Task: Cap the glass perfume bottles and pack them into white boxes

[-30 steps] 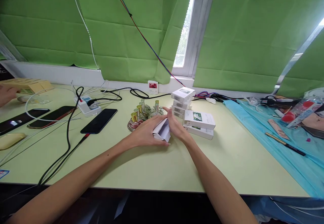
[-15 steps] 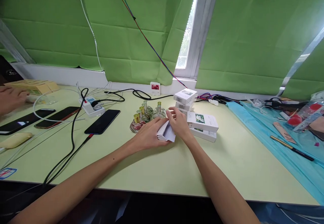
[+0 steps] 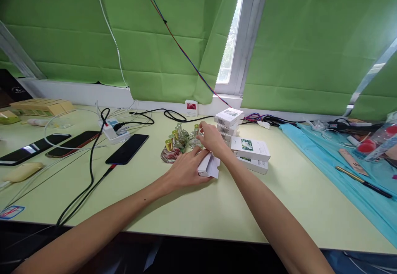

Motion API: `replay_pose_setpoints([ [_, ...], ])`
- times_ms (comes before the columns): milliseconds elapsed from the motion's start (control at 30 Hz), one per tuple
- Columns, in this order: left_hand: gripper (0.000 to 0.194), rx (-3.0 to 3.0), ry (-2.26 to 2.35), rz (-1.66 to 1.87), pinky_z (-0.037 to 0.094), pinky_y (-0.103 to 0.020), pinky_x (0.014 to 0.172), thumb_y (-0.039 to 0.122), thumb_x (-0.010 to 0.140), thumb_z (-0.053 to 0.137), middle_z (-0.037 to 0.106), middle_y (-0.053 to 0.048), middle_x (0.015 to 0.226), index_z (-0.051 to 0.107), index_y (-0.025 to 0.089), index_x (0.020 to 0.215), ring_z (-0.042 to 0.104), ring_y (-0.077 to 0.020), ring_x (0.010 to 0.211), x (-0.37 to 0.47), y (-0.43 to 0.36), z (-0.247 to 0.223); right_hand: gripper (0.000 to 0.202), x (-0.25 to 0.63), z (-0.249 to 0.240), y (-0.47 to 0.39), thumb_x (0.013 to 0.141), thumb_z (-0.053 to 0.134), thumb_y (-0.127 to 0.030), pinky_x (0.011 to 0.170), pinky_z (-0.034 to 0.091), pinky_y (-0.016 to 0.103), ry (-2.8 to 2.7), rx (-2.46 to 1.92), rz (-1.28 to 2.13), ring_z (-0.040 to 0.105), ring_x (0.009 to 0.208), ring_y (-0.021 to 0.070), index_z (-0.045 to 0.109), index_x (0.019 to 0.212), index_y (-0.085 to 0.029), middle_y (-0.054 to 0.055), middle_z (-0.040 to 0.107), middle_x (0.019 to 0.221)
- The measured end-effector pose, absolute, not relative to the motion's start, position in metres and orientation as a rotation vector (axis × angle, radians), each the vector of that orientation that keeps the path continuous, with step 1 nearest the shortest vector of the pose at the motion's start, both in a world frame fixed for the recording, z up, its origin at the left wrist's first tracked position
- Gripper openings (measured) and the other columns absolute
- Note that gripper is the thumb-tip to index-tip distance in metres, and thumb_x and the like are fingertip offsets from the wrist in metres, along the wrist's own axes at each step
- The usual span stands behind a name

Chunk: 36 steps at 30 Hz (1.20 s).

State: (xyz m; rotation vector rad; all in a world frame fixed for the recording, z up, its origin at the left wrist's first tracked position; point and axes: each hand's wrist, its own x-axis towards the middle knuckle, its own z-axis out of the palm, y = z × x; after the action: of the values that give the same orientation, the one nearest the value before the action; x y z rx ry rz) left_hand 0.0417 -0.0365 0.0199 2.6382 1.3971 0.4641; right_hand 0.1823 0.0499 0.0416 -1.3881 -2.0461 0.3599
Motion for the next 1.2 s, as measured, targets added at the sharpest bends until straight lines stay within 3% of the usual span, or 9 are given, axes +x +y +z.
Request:
replay_pose_setpoints([
  [400, 0.067, 2.648, 1.366, 0.453, 0.050, -0.043, 0.070, 0.048, 0.074, 0.069, 0.064, -0.014, 0.119, 0.053, 0.024, 0.134, 0.067, -0.0369, 0.096, 0.040, -0.039, 0.019, 0.037, 0.175, 0.040, 0.049, 0.082, 0.075, -0.020, 0.068, 0.044, 0.031, -2.029, -1.499, 0.349, 0.066, 0.083, 0.0229, 0.053, 0.112, -0.021, 0.010, 0.074, 0.107],
  [633, 0.064, 2.678, 1.361, 0.435, 0.049, -0.040, 0.066, 0.048, 0.073, 0.068, 0.065, -0.012, 0.119, 0.055, 0.024, 0.131, 0.068, -0.0350, 0.094, 0.041, -0.037, 0.015, 0.049, 0.172, 0.040, 0.045, 0.079, 0.083, -0.027, 0.066, 0.041, 0.029, -2.070, -1.623, 0.292, 0.067, 0.091, 0.0257, 0.051, 0.116, -0.021, 0.008, 0.074, 0.103],
  [867, 0.065, 2.684, 1.372, 0.417, 0.049, -0.038, 0.067, 0.049, 0.073, 0.069, 0.066, -0.010, 0.121, 0.055, 0.026, 0.132, 0.068, -0.0337, 0.094, 0.041, -0.039, 0.016, 0.047, 0.172, 0.040, 0.046, 0.083, 0.079, -0.031, 0.062, 0.038, 0.027, -2.174, -1.687, 0.179, 0.066, 0.084, 0.0229, 0.050, 0.118, -0.020, 0.009, 0.071, 0.101],
  [1200, 0.065, 2.683, 1.363, 0.381, 0.050, -0.039, 0.069, 0.047, 0.073, 0.069, 0.064, -0.011, 0.124, 0.055, 0.025, 0.132, 0.069, -0.0338, 0.096, 0.041, -0.040, 0.019, 0.043, 0.177, 0.053, 0.027, 0.081, 0.071, -0.024, 0.060, 0.040, 0.029, -2.201, -1.891, -0.007, 0.070, 0.084, 0.0286, 0.048, 0.116, -0.018, 0.011, 0.069, 0.099],
])
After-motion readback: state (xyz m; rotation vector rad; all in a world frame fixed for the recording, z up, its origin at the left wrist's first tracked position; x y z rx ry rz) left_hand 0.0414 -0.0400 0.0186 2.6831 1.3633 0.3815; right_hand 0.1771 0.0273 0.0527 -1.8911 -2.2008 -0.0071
